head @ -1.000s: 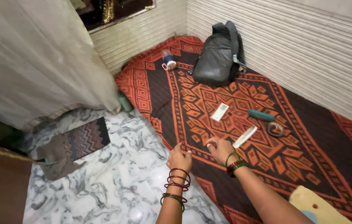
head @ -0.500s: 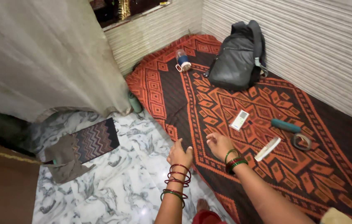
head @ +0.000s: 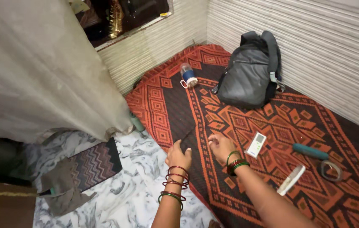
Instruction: The person picks up a packaged item from a bed, walks to a hanging area, and places it among clothes. They then return to the bed, pick up a water bottle, and place it on a kitchen counter. Finally, they return to the bed and pick up a small box.
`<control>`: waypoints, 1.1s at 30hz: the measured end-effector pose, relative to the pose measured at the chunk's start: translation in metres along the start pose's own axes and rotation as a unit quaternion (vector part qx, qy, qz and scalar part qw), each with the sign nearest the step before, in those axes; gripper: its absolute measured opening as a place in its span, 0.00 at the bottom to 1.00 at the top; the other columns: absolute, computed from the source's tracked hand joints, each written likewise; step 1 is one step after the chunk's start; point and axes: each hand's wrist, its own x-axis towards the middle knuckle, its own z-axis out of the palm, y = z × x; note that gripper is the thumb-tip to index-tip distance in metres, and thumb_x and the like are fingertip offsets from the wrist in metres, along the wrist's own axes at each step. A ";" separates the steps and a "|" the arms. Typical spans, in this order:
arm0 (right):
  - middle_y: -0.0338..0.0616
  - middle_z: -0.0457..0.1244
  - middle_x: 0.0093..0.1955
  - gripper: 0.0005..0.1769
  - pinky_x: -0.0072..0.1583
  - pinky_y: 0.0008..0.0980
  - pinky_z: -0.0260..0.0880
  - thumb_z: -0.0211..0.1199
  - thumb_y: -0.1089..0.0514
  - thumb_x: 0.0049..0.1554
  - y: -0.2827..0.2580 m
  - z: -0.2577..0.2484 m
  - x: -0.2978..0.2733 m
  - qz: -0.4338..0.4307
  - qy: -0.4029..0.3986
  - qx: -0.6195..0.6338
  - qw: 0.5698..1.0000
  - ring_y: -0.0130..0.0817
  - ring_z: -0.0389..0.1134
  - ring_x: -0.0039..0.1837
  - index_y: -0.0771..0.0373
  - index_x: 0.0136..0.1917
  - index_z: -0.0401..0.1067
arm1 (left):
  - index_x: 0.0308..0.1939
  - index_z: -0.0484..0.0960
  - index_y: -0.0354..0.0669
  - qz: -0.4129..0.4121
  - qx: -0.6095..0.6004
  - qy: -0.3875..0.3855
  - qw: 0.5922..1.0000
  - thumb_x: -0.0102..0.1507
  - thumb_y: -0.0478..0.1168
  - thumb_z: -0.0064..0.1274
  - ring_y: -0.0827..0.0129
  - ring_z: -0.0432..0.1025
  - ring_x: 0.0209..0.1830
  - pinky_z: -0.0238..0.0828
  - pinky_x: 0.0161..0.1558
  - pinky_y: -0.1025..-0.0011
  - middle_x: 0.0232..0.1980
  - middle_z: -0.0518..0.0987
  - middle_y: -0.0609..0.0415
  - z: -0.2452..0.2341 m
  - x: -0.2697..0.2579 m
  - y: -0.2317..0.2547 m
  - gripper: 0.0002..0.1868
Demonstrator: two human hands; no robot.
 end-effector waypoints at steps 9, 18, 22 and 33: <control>0.45 0.73 0.51 0.14 0.50 0.41 0.81 0.58 0.56 0.58 -0.005 -0.016 0.067 0.123 -0.041 0.118 0.985 0.36 0.76 0.51 0.58 0.56 0.75 | 0.67 0.72 0.53 0.001 -0.008 -0.031 0.999 0.59 0.52 0.60 0.53 0.66 0.69 0.58 0.68 0.48 0.64 0.75 0.48 0.020 0.069 0.024 0.33; 0.46 0.73 0.49 0.13 0.56 0.37 0.73 0.63 0.54 0.57 0.023 -0.008 0.147 0.008 0.053 0.003 0.999 0.38 0.75 0.52 0.57 0.55 0.77 | 0.66 0.72 0.51 0.038 -0.019 -0.034 0.999 0.58 0.50 0.61 0.54 0.64 0.70 0.56 0.67 0.46 0.68 0.73 0.50 0.051 0.148 0.046 0.33; 0.45 0.73 0.49 0.14 0.56 0.36 0.74 0.63 0.53 0.57 0.030 -0.006 0.186 0.034 0.056 -0.007 0.998 0.38 0.75 0.52 0.57 0.55 0.77 | 0.66 0.72 0.52 0.041 -0.022 -0.046 0.998 0.57 0.51 0.62 0.55 0.64 0.71 0.57 0.67 0.47 0.68 0.72 0.51 0.067 0.193 0.053 0.34; 0.47 0.73 0.44 0.16 0.53 0.36 0.74 0.63 0.52 0.55 0.032 0.032 0.316 0.089 0.075 -0.004 0.993 0.39 0.76 0.48 0.57 0.55 0.76 | 0.69 0.69 0.54 0.050 -0.020 -0.095 0.994 0.56 0.51 0.62 0.53 0.62 0.71 0.55 0.66 0.44 0.70 0.70 0.51 0.100 0.346 0.054 0.37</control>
